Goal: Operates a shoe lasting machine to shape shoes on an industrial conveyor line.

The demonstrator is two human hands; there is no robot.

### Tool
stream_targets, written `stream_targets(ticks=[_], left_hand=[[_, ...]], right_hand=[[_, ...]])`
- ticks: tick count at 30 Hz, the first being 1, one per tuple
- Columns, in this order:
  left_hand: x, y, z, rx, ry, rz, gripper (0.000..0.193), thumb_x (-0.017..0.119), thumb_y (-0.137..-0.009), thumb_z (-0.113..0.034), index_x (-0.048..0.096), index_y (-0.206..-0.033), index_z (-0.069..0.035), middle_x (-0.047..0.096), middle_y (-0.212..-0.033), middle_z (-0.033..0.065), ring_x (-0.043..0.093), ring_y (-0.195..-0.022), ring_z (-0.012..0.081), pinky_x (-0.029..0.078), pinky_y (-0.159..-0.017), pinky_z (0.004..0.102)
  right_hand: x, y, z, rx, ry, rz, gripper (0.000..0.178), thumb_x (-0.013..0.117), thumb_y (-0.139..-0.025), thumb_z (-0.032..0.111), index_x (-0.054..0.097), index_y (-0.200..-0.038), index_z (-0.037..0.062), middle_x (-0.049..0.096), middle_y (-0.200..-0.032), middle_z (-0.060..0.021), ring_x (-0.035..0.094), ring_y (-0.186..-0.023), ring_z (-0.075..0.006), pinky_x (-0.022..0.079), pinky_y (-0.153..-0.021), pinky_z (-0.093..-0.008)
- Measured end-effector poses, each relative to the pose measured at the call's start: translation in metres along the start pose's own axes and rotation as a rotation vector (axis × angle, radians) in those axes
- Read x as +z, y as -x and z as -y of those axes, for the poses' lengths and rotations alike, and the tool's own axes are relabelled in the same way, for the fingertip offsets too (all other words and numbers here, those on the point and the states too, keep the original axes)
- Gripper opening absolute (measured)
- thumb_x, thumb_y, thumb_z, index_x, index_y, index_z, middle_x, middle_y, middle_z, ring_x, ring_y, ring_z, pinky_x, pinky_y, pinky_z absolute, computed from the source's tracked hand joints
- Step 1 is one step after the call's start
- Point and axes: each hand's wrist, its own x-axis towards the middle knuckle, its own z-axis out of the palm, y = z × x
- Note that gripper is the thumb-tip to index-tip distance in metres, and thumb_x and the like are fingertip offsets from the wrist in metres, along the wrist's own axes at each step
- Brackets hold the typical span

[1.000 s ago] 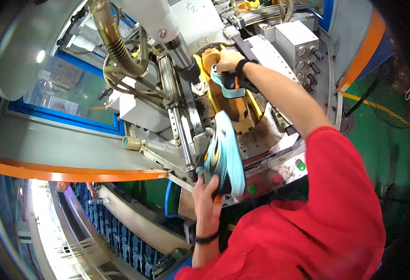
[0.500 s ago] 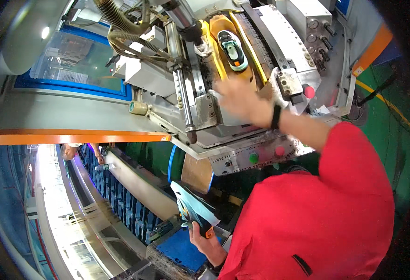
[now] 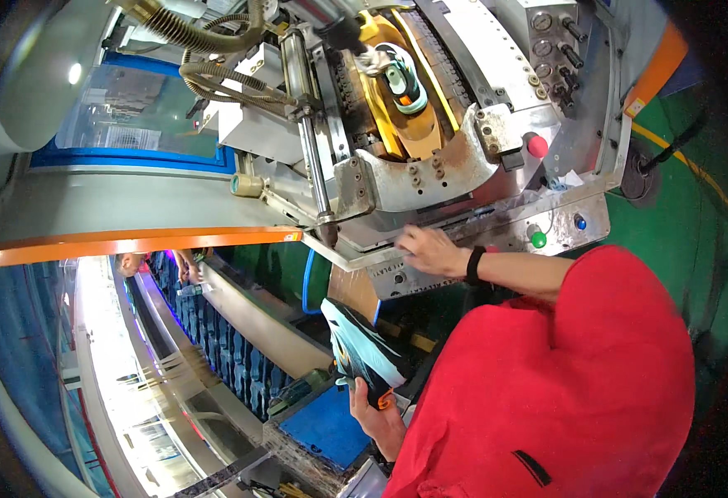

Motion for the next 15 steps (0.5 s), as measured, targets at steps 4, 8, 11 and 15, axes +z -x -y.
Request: stream_targets(ticks=[4, 8, 11, 15], left_hand=[[-0.004, -0.005, 0.007, 0.023, -0.023, -0.009, 0.034, 0.061, -0.092, -0.011, 0.054, -0.123, 0.001, 0.063, -0.107, 0.0086, 0.064, -0.094, 0.0214, 0.053, -0.077, 0.0353], [0.005, -0.004, 0.011, 0.031, -0.029, 0.005, 0.035, 0.063, -0.091, -0.011, 0.055, -0.122, 0.001, 0.063, -0.103, 0.0072, 0.064, -0.09, 0.0201, 0.053, -0.074, 0.0334], [0.003, -0.002, 0.021, 0.025, -0.037, 0.007, 0.032, 0.063, -0.091, -0.014, 0.057, -0.119, -0.001, 0.064, -0.103, 0.0069, 0.065, -0.091, 0.0203, 0.053, -0.075, 0.0339], [0.009, 0.007, 0.036, 0.011, -0.013, 0.0, 0.027, 0.064, -0.09, -0.014, 0.059, -0.115, -0.004, 0.066, -0.102, 0.0067, 0.066, -0.09, 0.0204, 0.053, -0.075, 0.0362]], right_hand=[[-0.148, -0.106, 0.05, -0.11, -0.408, -0.515, 0.023, 0.069, -0.086, 0.011, 0.061, -0.107, 0.0047, 0.065, -0.097, -0.0148, 0.063, -0.082, -0.0304, 0.052, -0.076, -0.0375], [-0.316, -0.237, 0.109, -0.31, 0.021, -1.01, 0.064, 0.081, -0.073, 0.028, 0.054, -0.122, -0.0031, 0.065, -0.107, -0.0171, 0.062, -0.099, -0.0266, 0.05, -0.088, -0.0352], [-0.331, -0.294, 0.116, -0.568, -0.533, -0.676, 0.066, 0.082, -0.068, 0.024, 0.054, -0.121, -0.0031, 0.065, -0.106, -0.0183, 0.063, -0.099, -0.0292, 0.051, -0.087, -0.0371], [-0.334, -0.286, 0.123, -0.453, -0.24, -0.885, 0.066, 0.083, -0.067, 0.024, 0.055, -0.121, -0.0011, 0.066, -0.104, -0.019, 0.065, -0.095, -0.0291, 0.054, -0.083, -0.0363]])
